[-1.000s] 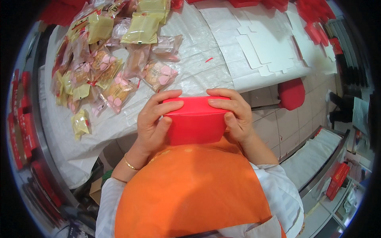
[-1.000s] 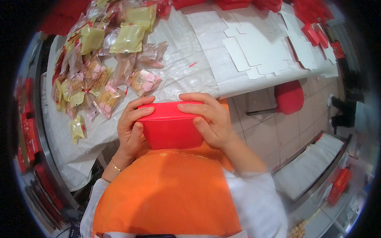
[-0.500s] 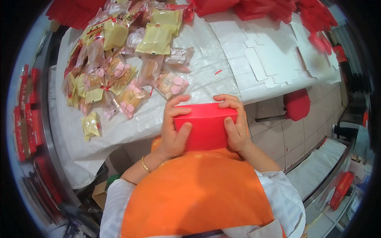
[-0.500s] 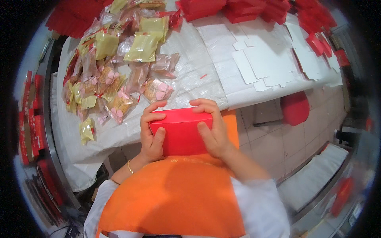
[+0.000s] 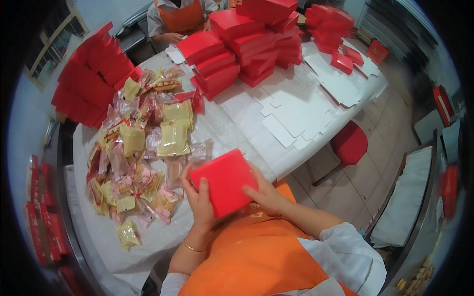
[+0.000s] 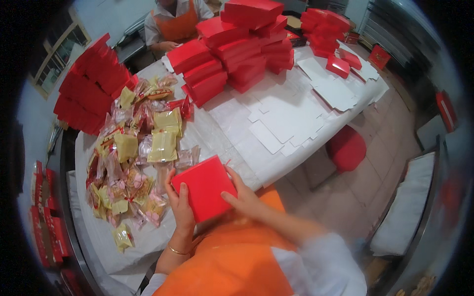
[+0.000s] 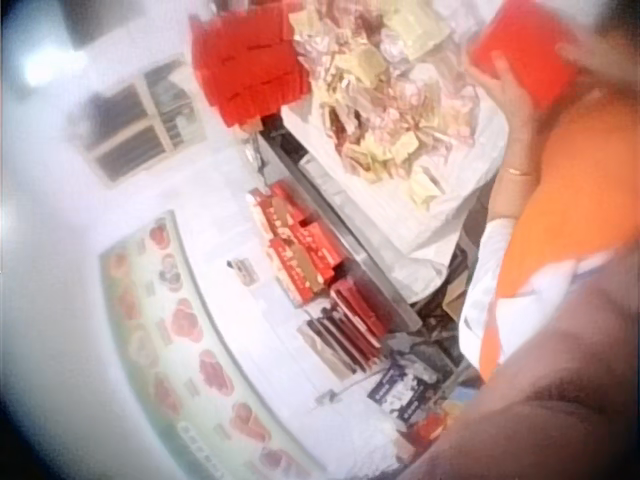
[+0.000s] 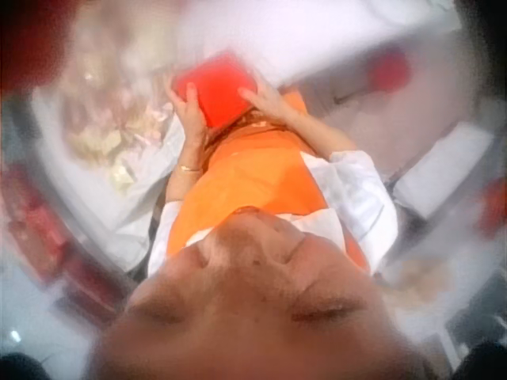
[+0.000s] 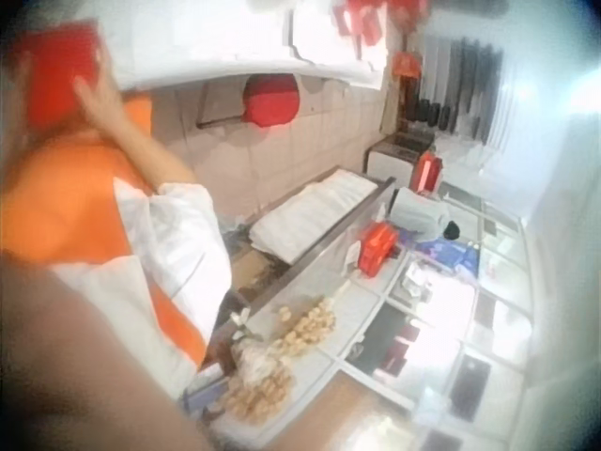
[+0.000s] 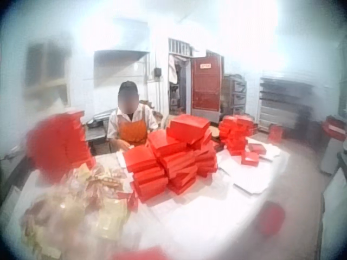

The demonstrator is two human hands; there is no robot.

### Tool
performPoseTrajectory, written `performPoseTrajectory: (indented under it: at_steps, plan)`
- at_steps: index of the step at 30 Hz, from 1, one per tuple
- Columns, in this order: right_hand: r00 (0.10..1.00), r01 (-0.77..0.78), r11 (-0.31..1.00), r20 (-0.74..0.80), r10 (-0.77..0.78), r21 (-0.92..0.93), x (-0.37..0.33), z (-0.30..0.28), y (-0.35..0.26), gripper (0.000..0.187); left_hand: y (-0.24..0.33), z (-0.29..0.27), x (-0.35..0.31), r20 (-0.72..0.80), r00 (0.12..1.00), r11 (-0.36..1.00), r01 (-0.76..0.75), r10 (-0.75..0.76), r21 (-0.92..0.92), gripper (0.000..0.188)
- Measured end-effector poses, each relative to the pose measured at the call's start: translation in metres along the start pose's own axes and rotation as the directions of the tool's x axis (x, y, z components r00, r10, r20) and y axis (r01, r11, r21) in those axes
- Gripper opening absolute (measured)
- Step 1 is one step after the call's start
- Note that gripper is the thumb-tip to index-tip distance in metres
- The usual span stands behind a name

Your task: The person folds flat white cardboard pieces into small red boxes by hand. They then place individually wrapped snack items into the assembled boxes and close the lids. The finished boxes are stacked on the table.

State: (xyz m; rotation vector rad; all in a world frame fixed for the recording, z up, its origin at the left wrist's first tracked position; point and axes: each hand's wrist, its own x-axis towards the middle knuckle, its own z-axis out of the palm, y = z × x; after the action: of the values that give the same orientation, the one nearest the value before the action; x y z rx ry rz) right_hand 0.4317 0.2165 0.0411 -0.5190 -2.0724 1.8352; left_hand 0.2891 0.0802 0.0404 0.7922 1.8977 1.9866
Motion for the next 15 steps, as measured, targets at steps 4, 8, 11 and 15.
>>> performPoseTrajectory:
  at_steps: [4,8,11,15]
  plan:
    - [0.981,-0.152,0.981,-0.106,0.164,0.118,0.034,-0.027,0.01,0.064,0.01,0.012,0.003,0.042,0.987,0.964,0.162,-0.156,-0.211,0.065]
    - [0.937,-0.12,0.988,-0.318,0.146,0.098,0.1,-0.078,0.032,0.059,0.004,0.006,-0.007,0.076,0.984,0.97,0.173,-0.162,-0.174,0.062]
    - [0.933,-0.107,0.986,-0.329,0.145,0.131,0.146,-0.098,0.039,0.06,-0.012,-0.002,-0.016,0.059,0.988,0.981,0.148,-0.141,-0.124,0.054]
    - [0.932,-0.104,0.994,-0.347,0.106,0.025,0.169,-0.09,0.014,0.057,-0.022,-0.004,-0.02,0.046,0.985,0.974,0.169,-0.164,-0.15,0.045]
